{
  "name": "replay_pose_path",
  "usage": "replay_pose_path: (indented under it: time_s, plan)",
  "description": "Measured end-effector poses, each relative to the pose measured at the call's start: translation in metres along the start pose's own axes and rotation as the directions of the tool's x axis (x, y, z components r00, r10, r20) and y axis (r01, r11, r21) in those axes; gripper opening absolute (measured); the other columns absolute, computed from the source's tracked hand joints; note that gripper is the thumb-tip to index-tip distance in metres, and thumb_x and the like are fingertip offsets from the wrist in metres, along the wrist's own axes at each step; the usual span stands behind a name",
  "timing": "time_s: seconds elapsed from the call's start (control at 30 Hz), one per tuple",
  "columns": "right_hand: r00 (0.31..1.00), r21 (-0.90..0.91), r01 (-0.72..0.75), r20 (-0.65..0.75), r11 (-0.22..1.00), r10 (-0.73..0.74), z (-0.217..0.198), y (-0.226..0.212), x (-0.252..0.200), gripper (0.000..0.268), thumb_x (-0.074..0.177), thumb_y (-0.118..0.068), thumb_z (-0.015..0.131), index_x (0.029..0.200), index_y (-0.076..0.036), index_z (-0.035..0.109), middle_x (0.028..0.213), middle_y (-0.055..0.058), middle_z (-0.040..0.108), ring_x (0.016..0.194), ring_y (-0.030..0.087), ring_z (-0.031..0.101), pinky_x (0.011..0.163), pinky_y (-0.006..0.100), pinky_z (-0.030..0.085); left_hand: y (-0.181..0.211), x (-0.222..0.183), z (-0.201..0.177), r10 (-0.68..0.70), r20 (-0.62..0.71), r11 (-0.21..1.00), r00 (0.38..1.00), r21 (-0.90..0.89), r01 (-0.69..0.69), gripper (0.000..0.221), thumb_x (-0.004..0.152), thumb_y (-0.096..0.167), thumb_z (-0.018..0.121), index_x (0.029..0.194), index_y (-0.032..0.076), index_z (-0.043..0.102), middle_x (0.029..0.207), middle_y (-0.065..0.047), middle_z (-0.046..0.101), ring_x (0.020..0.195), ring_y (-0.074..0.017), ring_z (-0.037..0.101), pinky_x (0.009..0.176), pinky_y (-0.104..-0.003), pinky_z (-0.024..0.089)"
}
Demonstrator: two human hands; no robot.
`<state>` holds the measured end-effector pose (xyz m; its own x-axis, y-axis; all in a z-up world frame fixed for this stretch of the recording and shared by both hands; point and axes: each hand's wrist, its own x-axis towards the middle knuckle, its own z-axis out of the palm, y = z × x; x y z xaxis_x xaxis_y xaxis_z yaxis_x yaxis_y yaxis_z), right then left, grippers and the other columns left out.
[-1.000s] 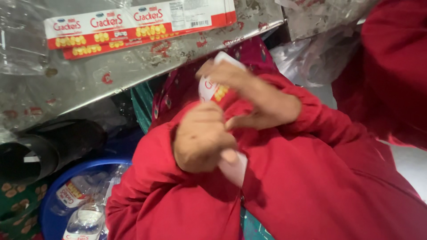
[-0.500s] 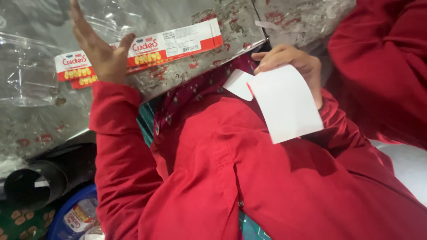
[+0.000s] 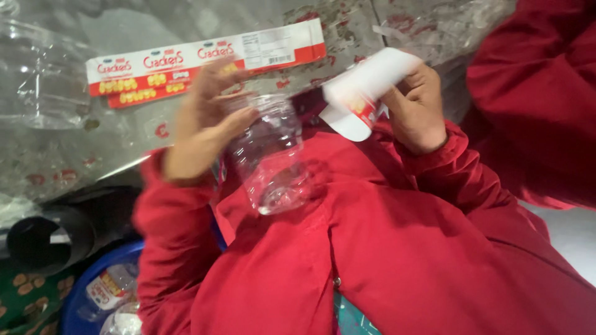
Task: The person labels plastic jars by hand. They pick up a jar, peel a label from a sheet, and apply it to the side of the jar, smoothing it with their fingers.
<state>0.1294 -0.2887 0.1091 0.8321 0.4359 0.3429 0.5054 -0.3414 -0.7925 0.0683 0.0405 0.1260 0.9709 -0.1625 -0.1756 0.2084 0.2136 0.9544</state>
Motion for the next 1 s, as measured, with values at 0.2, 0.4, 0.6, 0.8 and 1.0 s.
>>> replay_pose_path:
  time_s: [0.2,0.4,0.6,0.8,1.0]
  plan:
    - [0.945,0.516,-0.298,0.039,0.803,0.326,0.006,0.001,-0.007,0.014,0.106,-0.003,0.070,0.118,0.004,0.069,0.112,0.006,0.074,0.098,0.007,0.066,0.089,0.023,0.054,-0.074,-0.008,0.046,0.194,-0.126,0.953,0.973,-0.213,-0.218,0.049,0.108,0.018,0.055,0.152,0.002,0.044,0.144,-0.010,0.050,0.121,-0.0145,0.059,0.109,-0.032,0.049]
    - [0.954,0.433,-0.293,0.078,0.852,0.289,0.003,-0.002,-0.001,0.015,0.105,-0.003,0.075,0.118,0.005,0.072,0.107,0.004,0.075,0.088,0.005,0.065,0.086,0.021,0.053,-0.095,0.003,0.054,0.335,-0.310,0.935,0.890,0.231,-0.271,0.053,0.103,0.005,0.048,0.156,0.007,0.040,0.160,-0.010,0.040,0.139,-0.0189,0.048,0.119,-0.035,0.042]
    - [0.962,0.483,-0.257,0.046,0.837,0.269,0.003,-0.007,0.003,0.014,0.105,-0.001,0.076,0.117,0.005,0.073,0.099,0.005,0.074,0.086,0.006,0.066,0.080,0.020,0.053,-0.079,-0.011,0.049,0.403,-0.174,0.913,0.899,0.141,-0.382,0.074,0.098,0.010,0.065,0.162,0.013,0.027,0.168,-0.009,0.021,0.151,-0.0266,0.037,0.114,-0.039,0.050]
    - [0.954,0.473,-0.297,0.186,0.829,0.236,0.000,-0.013,0.009,0.019,0.104,0.000,0.072,0.123,0.005,0.071,0.112,0.009,0.076,0.098,0.010,0.071,0.090,0.025,0.059,-0.097,-0.009,0.047,0.271,-0.189,0.963,0.944,0.042,-0.268,0.073,0.115,0.056,0.046,0.168,0.010,0.027,0.170,-0.013,0.028,0.157,-0.0285,0.033,0.135,-0.044,0.033]
    - [0.902,0.358,-0.306,0.405,0.882,0.149,0.005,-0.020,0.022,0.028,0.100,-0.004,0.072,0.127,0.001,0.070,0.109,0.009,0.077,0.092,0.007,0.070,0.077,0.020,0.057,-0.074,-0.017,0.035,0.306,0.081,0.901,0.949,-0.346,-0.261,0.093,0.101,0.074,0.042,0.167,0.013,0.020,0.167,-0.018,0.029,0.155,-0.0277,0.030,0.129,-0.043,0.027]
